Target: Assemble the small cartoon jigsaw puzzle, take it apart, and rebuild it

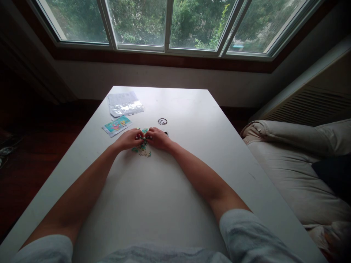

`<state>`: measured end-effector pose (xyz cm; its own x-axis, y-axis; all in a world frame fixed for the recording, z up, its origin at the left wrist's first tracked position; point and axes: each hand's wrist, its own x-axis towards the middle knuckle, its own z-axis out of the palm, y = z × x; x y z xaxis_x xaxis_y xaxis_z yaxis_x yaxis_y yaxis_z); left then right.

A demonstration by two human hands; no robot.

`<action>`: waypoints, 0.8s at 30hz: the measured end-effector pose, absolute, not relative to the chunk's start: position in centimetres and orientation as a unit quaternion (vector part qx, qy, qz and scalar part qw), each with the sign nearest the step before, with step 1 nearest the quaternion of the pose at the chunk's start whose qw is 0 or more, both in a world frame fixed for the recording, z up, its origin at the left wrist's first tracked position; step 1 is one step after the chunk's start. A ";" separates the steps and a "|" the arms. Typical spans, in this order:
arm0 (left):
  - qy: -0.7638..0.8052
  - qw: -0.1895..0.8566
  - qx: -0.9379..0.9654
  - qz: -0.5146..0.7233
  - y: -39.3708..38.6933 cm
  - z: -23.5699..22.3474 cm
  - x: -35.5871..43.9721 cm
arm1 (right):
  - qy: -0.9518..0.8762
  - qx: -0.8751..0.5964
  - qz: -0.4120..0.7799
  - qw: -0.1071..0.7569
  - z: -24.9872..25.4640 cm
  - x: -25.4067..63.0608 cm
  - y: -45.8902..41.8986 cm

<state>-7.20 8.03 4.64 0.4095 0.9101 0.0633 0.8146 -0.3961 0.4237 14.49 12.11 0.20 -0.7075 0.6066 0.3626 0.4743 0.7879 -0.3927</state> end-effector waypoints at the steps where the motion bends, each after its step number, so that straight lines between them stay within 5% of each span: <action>1: 0.520 0.164 0.826 0.144 8.0 4.6 -7.2 | -0.912 -0.297 0.139 0.247 0.1 14.5 12.2; 24: 0.536 0.160 0.808 0.188 8.0 4.9 -6.9 | -0.841 -0.329 0.267 0.336 -1.1 14.0 12.8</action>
